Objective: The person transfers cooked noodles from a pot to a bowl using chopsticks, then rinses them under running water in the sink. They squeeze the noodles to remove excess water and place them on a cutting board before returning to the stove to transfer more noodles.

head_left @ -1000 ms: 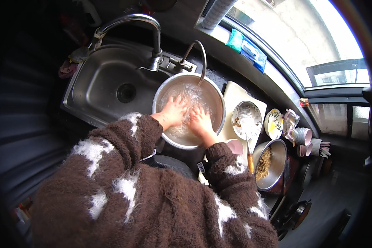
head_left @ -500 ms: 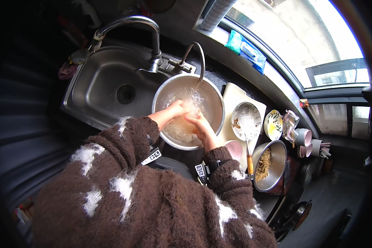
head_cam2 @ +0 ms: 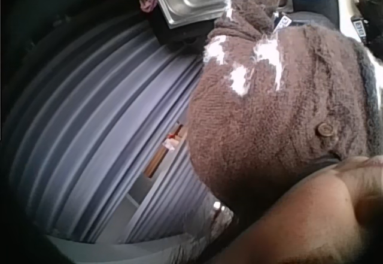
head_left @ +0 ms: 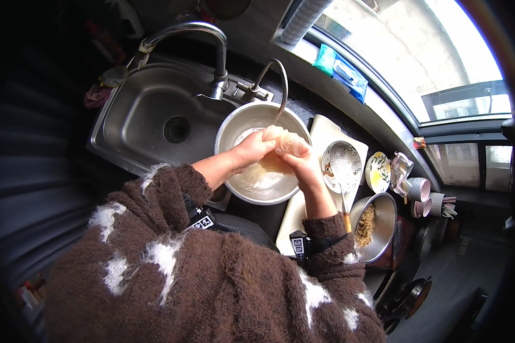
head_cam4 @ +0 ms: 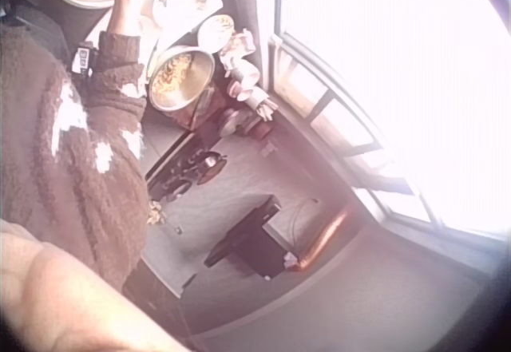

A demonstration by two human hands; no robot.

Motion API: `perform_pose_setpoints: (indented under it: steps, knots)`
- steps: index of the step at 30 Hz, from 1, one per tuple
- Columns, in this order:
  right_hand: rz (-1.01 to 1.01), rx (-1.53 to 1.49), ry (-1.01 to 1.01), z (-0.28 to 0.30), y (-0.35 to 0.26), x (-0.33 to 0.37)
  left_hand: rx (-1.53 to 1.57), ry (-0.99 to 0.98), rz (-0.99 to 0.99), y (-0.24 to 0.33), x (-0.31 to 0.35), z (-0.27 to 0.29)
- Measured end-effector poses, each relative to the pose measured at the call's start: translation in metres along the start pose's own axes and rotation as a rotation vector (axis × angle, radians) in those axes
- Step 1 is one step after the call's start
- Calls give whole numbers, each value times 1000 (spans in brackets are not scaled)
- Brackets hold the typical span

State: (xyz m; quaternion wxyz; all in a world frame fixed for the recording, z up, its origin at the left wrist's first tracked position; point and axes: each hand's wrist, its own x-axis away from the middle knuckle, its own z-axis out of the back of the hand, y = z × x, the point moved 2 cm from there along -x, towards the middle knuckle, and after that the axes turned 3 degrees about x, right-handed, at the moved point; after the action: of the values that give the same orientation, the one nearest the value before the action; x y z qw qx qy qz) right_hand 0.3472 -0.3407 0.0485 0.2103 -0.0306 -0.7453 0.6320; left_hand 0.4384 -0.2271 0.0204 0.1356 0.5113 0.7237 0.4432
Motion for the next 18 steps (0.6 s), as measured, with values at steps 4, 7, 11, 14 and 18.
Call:
perform_pose_setpoints:
  steps: [4, 7, 11, 14, 18]
  knots:
    - [-35, 209, -49, 6, -28, 5, -35, -33, -41, 22, 10, -13]
    - [63, 372, -94, 8, -34, 2, -85, -93, -34, 28, 11, -10]
    - [157, 695, -71, 10, -10, -6, -91, -159, -72, 11, 3, 8]
    - [164, 842, -30, 12, 22, -11, -224, -119, -50, -17, -6, 35]
    - [136, 1199, -67, 13, 59, -4, -459, 35, 38, -56, -13, 70]
